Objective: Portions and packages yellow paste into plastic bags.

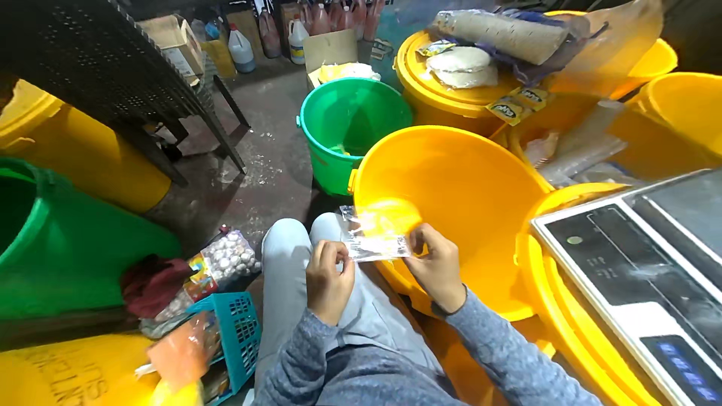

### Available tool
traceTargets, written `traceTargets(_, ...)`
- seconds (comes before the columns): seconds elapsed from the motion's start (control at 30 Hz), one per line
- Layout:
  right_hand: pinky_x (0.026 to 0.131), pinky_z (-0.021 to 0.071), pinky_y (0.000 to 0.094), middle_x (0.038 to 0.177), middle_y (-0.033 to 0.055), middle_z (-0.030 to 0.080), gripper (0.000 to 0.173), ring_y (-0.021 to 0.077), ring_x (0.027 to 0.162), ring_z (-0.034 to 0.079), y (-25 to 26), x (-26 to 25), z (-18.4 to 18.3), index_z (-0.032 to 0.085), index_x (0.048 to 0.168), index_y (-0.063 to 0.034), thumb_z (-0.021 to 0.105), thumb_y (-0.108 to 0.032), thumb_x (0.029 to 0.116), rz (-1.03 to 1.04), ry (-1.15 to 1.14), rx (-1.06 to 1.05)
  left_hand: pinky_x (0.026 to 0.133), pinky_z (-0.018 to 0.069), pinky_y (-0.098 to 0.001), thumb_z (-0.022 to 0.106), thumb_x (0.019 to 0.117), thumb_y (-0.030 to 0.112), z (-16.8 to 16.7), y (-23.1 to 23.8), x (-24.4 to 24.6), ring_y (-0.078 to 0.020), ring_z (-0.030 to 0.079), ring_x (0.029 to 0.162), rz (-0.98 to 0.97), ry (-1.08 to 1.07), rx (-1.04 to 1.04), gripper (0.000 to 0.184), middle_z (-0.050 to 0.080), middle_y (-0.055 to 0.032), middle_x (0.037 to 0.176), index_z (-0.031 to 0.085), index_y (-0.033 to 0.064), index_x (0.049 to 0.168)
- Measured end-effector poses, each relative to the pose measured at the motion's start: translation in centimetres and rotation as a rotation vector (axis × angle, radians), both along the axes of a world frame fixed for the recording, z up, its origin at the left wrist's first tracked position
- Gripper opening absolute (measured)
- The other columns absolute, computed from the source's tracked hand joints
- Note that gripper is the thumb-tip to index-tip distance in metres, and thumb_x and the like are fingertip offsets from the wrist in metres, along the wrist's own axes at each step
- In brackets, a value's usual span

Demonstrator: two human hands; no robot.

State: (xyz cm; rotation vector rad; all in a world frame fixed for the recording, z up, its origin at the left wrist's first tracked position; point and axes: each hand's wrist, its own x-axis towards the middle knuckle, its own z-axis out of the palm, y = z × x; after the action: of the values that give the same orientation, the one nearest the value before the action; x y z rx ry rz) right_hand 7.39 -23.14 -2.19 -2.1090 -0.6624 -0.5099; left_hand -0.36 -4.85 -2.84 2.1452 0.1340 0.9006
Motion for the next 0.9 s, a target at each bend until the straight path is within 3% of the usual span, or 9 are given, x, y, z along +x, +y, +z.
traceTargets(0.1,0.059,0.0473,0.0173,0.069,0.0054,0.059,0.018,0.0058,0.061,0.055,0.1,-0.2,0.0,0.060,0.082,-0.0007,0.068,-0.016,0.0896,0.020,-0.007,0.053,0.077,0.0535,-0.0182,0.068,0.0798,0.007,0.0,0.3,-0.1,-0.0121,0.065,0.084,0.043,-0.100,0.084,0.008,0.065,-0.0091,0.087,0.065,0.0044,0.087)
traceTargets(0.23,0.062,0.0476,0.0128,0.071,0.0050,0.060,0.015,0.0017,0.065,0.056,0.0,0.2,0.1,0.059,0.083,0.0011,0.066,-0.009,0.0907,-0.008,-0.029,0.147,0.062,0.0567,-0.0222,0.073,0.0815,0.013,0.1,0.6,-0.4,-0.0099,0.068,0.069,-0.037,0.157,0.028,0.017,0.072,-0.0078,0.085,0.073,0.0028,0.095)
traceTargets(0.37,0.061,0.0528,0.0259,0.072,0.0081,0.065,0.015,0.0139,0.065,0.062,-0.3,0.2,-0.4,0.066,0.085,-0.0008,0.069,-0.015,0.0886,-0.025,-0.161,-0.026,0.052,0.0525,-0.0176,0.069,0.0901,0.004,1.4,2.0,-0.4,-0.0013,0.062,0.056,-0.294,0.462,-0.716,0.009,0.072,0.0013,0.078,0.072,0.0011,0.099)
traceTargets(0.5,0.066,0.0586,0.0317,0.078,0.0082,0.073,0.017,0.0177,0.069,0.070,0.8,-0.5,-1.3,0.073,0.096,-0.0029,0.068,-0.019,0.0916,0.081,-0.200,-0.141,0.043,0.0419,-0.0113,0.030,0.1064,0.011,1.9,1.2,0.3,0.0033,0.046,0.044,-0.387,0.313,-1.661,0.029,0.060,0.0067,0.067,0.057,0.0127,0.100)
traceTargets(0.6,0.065,0.0578,0.0172,0.082,0.0018,0.075,0.013,0.0024,0.067,0.068,1.7,-1.6,0.0,0.077,0.097,-0.0015,0.067,-0.009,0.0933,0.192,0.323,0.180,0.038,0.0358,-0.0121,0.026,0.1063,0.022,1.2,0.3,0.9,0.0024,0.041,0.038,-0.363,0.255,-1.832,0.044,0.056,0.0064,0.057,0.062,0.0144,0.083)
traceTargets(0.67,0.052,0.0521,0.0164,0.072,-0.0032,0.069,0.020,0.0004,0.054,0.060,1.3,-1.3,2.2,0.072,0.093,-0.0051,0.054,-0.008,0.1019,0.313,1.005,0.595,0.043,0.0371,-0.0140,0.037,0.0990,0.019,-0.8,0.7,0.9,0.0023,0.046,0.045,-0.551,0.310,-1.660,0.035,0.060,0.0066,0.062,0.067,0.0163,0.081)
traceTargets(0.73,0.050,0.0458,0.0154,0.071,-0.0045,0.063,0.028,-0.0004,0.052,0.052,0.2,-0.7,2.3,0.068,0.094,-0.0108,0.046,-0.022,0.1070,0.525,1.465,0.946,0.049,0.0411,-0.0155,0.053,0.0972,0.027,-2.5,1.7,1.0,0.0033,0.051,0.053,-0.836,0.421,-1.559,0.025,0.066,0.0093,0.070,0.073,0.0203,0.084)
traceTargets(0.83,0.053,0.0441,0.0160,0.067,-0.0067,0.062,0.029,-0.0013,0.054,0.052,-0.2,-0.2,1.2,0.073,0.090,-0.0131,0.056,-0.033,0.1016,0.819,1.558,1.074,0.054,0.0458,-0.0182,0.066,0.0913,0.040,-3.0,2.0,1.2,-0.0003,0.057,0.057,-1.034,0.383,-1.740,0.024,0.067,0.0076,0.070,0.076,0.0198,0.083)
traceTargets(0.9,0.062,0.0525,0.0186,0.077,-0.0037,0.071,0.027,0.0008,0.066,0.063,-0.5,0.4,1.0,0.077,0.090,-0.0146,0.062,-0.035,0.0986,0.885,1.476,0.996,0.050,0.0466,-0.0199,0.069,0.0882,0.041,-2.2,1.1,0.8,-0.0029,0.058,0.053,-1.032,0.273,-1.869,0.027,0.065,0.0063,0.062,0.076,0.0181,0.076)
